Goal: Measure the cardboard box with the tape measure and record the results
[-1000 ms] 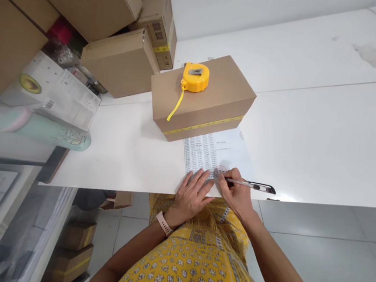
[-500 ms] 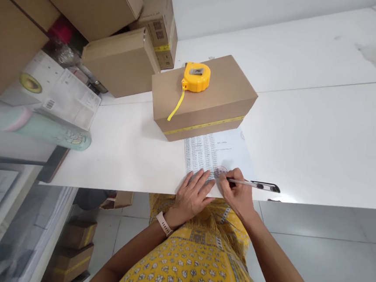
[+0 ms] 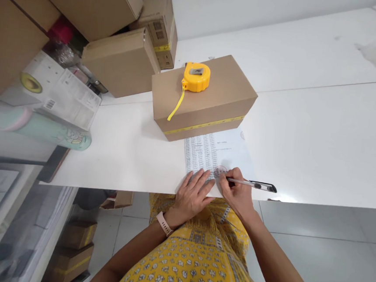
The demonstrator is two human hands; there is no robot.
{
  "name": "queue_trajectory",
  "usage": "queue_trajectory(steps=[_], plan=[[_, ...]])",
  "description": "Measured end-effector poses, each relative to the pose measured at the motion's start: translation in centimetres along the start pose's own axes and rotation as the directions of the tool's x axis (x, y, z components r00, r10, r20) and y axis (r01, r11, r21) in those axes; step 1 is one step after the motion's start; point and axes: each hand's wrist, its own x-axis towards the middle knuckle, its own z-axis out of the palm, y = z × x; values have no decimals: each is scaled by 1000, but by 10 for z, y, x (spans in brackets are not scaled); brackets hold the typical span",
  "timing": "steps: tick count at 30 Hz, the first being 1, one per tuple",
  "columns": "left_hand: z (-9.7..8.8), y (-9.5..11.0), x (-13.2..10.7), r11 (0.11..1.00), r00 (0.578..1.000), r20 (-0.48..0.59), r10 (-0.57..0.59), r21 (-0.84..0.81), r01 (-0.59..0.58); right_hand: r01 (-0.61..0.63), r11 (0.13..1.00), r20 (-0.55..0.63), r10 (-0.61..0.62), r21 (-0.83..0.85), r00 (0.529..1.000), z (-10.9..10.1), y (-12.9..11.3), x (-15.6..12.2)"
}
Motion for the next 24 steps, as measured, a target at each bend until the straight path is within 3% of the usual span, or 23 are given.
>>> queue_trajectory(steps=[9, 24], plan=[[0, 0, -1, 1000, 998, 65, 14, 0, -14, 6, 1000, -3, -6, -1, 1000, 0, 2, 0], [0, 0, -1, 1000, 999, 45, 15, 9, -16, 13, 1000, -23, -13, -17, 1000, -1, -2, 0]])
